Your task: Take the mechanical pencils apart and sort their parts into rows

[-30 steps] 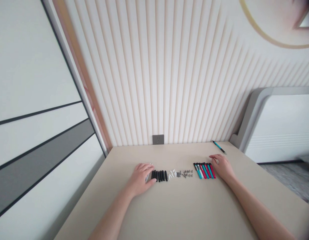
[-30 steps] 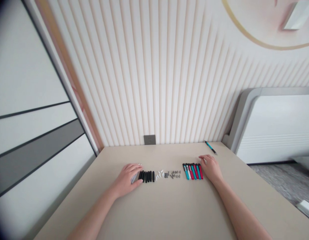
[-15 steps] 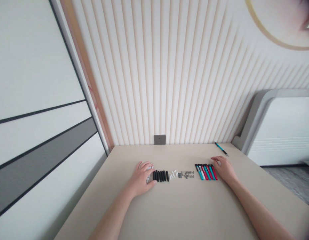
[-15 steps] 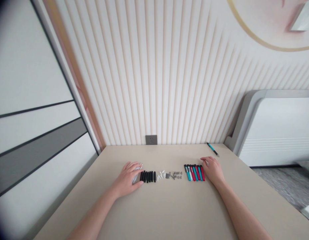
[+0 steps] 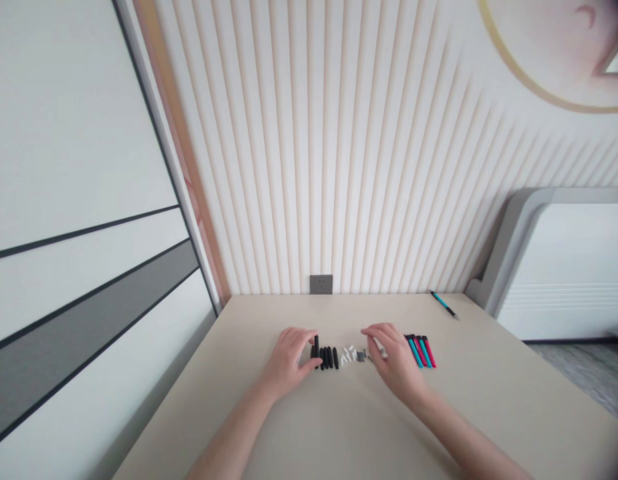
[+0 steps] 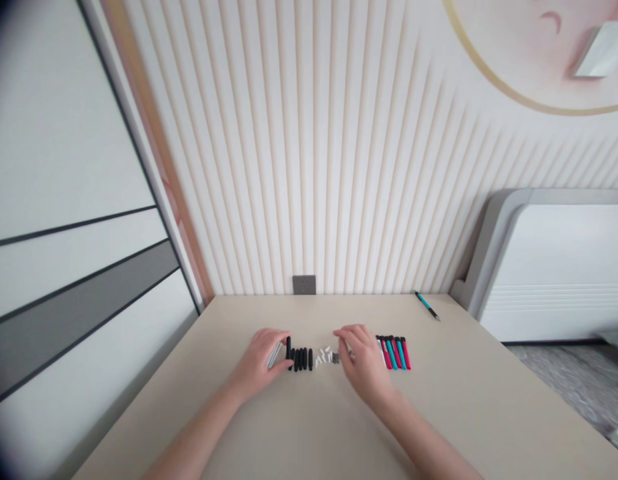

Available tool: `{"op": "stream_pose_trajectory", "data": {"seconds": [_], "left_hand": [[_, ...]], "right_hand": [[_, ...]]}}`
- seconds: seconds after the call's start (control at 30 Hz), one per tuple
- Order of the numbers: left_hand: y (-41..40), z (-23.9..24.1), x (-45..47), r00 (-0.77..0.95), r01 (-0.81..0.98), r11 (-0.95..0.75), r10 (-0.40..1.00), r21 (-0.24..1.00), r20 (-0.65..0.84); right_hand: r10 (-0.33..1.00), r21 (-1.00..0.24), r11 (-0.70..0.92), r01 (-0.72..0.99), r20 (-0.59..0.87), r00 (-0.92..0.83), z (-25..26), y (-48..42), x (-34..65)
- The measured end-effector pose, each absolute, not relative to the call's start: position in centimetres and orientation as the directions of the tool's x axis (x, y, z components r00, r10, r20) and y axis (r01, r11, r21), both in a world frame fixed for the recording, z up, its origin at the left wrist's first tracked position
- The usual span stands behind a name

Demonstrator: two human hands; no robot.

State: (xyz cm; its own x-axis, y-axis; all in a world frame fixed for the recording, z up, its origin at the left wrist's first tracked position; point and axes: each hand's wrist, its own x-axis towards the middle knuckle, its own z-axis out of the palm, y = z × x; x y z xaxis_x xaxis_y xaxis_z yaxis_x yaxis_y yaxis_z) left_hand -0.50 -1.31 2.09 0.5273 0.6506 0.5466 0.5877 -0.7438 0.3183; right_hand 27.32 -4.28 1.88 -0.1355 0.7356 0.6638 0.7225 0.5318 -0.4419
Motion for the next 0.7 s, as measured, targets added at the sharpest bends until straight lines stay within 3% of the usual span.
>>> {"op": "stream_pose_trajectory", "data": {"seconds": [0.17,0.33,0.53,0.7], "left_hand": [[-1.6,1.8,-0.2,0.523,0.558,-0.766,0.624,0.320,0.581],[-2.1,2.0,0.2,0.556,0.555,-0.764,0.635,0.329,0.536],[-2.5,2.0,1.1,0.641,0.500,-0.817,0.573,0.289,0.511],[-2.3,2.8,1.0,0.674,0.528,-0.817,0.568,0.230,0.472]], "right_hand": [[0.809,-0.566,0.556,0.608,0.538,-0.238,2.9,-6.0,20.4],[0.876,-0.770,0.476,0.424,0.461,-0.146,1.9,-6.0,19.3],[0.947,-0.900,0.322,0.293,0.308,-0.093,0.8,-6.2,19.7],[0.976,-0.978,0.209,-0.003,0.208,-0.068,1.1,-6.1,20.2]]}}
